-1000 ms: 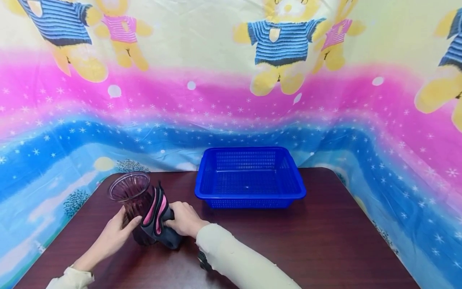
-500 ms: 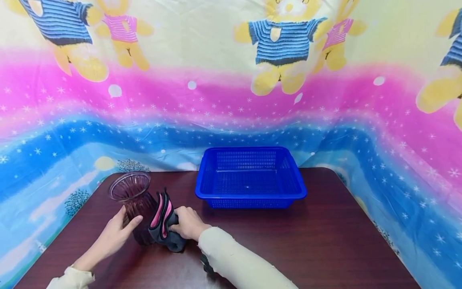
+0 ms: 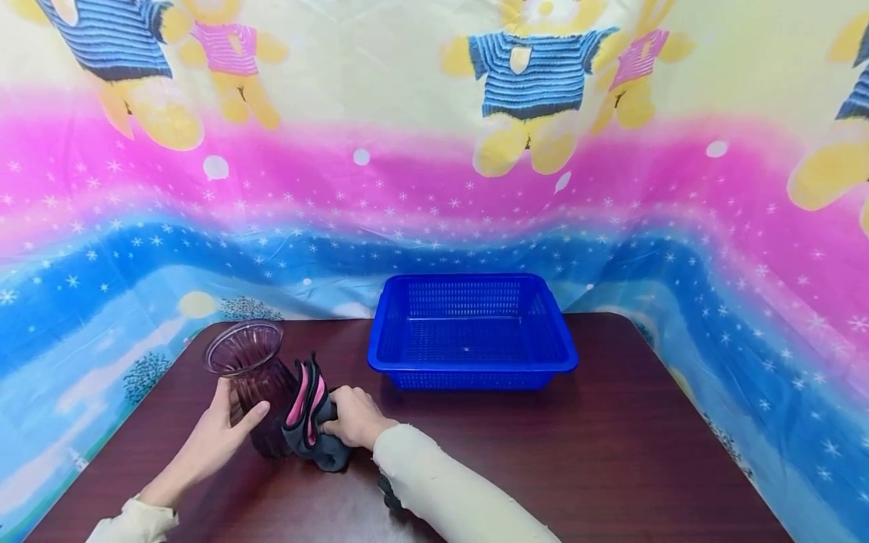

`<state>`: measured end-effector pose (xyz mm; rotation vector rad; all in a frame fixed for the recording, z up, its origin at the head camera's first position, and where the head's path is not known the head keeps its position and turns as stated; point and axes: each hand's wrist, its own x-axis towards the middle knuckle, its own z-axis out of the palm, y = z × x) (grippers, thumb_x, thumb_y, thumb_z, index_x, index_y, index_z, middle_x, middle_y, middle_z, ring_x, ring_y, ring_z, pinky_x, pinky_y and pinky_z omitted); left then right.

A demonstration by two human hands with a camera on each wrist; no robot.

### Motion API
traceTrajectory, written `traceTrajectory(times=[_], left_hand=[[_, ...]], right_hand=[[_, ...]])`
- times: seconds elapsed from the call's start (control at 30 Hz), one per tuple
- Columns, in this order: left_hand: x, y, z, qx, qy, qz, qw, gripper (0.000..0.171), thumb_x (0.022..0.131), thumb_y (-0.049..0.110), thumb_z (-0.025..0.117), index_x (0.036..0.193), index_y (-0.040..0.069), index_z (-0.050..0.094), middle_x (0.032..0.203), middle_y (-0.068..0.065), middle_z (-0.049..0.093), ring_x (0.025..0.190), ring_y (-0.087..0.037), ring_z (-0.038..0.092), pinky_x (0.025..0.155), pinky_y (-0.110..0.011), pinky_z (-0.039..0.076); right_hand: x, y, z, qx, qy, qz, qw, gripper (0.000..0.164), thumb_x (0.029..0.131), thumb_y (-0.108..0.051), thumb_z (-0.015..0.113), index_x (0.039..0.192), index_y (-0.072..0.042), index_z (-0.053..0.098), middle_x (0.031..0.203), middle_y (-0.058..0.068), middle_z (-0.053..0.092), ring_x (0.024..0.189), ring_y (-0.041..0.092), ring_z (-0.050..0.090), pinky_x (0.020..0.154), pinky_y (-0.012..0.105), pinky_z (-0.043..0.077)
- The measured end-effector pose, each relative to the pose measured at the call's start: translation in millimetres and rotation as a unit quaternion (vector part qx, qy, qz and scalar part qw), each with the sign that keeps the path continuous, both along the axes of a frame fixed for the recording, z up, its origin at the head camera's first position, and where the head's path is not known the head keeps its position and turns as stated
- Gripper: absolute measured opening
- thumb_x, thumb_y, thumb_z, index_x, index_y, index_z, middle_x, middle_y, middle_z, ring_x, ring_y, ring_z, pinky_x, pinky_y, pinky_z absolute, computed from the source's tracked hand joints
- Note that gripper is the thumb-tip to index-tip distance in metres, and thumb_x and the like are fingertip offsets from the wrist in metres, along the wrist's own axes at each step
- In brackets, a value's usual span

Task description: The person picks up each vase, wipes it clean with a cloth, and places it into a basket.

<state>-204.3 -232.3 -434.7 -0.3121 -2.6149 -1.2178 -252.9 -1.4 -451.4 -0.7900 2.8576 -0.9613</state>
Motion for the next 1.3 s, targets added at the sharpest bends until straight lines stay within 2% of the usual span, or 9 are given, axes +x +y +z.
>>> traceTrajectory(times=[0.13,0.33,0.53,0.67,0.9,1.3], left_hand=[[1.8,6,2.8,-0.016,0.019,0.035,0.9991,0.087,0.094,0.038,0.070,0.158,0.010,0.018,0.149,-0.031,0.047,0.134,-0.048,0.052,0.104,-0.065,0.046],[3.2,13,7.5,-0.045,0.021,0.119,0.9917,0.088,0.085,0.051,0.077,0.148,0.005,0.037,0.138,-0.023,0.049,0.122,-0.043,0.056,0.094,-0.063,0.049],[2.7,14,9.7,-0.047,0.023,0.143,0.9883,0.081,0.080,0.051,0.082,0.137,0.004,0.049,0.124,-0.020,0.060,0.113,-0.039,0.063,0.090,-0.057,0.053],[0.8,11,10.5,-0.041,0.020,0.134,0.9899,0.076,0.080,0.050,0.083,0.134,0.005,0.054,0.122,-0.019,0.064,0.108,-0.037,0.069,0.088,-0.052,0.059],[-3.1,4,9.6,-0.025,0.011,0.097,0.9949,0.073,0.083,0.047,0.082,0.136,0.005,0.055,0.122,-0.023,0.071,0.111,-0.036,0.071,0.089,-0.049,0.060],[-8.8,-7,13.0,-0.009,-0.006,0.018,0.9998,0.068,0.092,0.032,0.075,0.142,-0.005,0.047,0.130,-0.032,0.064,0.121,-0.044,0.064,0.096,-0.050,0.056]], right_hand=[[-0.5,-1,0.4,-0.001,0.005,0.002,1.000,0.015,0.081,-0.021,0.085,0.088,-0.013,0.074,0.072,-0.007,0.067,0.063,0.003,0.052,0.057,0.018,0.041],[-1.4,-1,0.6,-0.004,0.005,0.004,1.000,0.015,0.081,-0.021,0.085,0.089,-0.013,0.075,0.072,-0.007,0.069,0.063,0.003,0.053,0.058,0.018,0.042],[-1.2,-1,0.8,-0.007,-0.004,0.007,1.000,0.016,0.081,-0.022,0.085,0.091,-0.013,0.076,0.073,-0.007,0.069,0.064,0.003,0.053,0.059,0.018,0.042],[-2.0,1,0.1,-0.011,-0.009,0.013,1.000,0.015,0.082,-0.023,0.085,0.090,-0.013,0.075,0.072,-0.008,0.067,0.064,0.003,0.052,0.059,0.017,0.042],[-2.7,4,0.1,-0.020,-0.006,0.021,1.000,0.017,0.081,-0.024,0.085,0.086,-0.013,0.074,0.066,-0.010,0.060,0.062,0.002,0.048,0.058,0.017,0.039],[-3.5,3,-1.3,-0.018,-0.007,0.026,0.999,0.017,0.081,-0.023,0.085,0.087,-0.012,0.074,0.064,-0.012,0.056,0.061,0.001,0.046,0.056,0.016,0.036]])
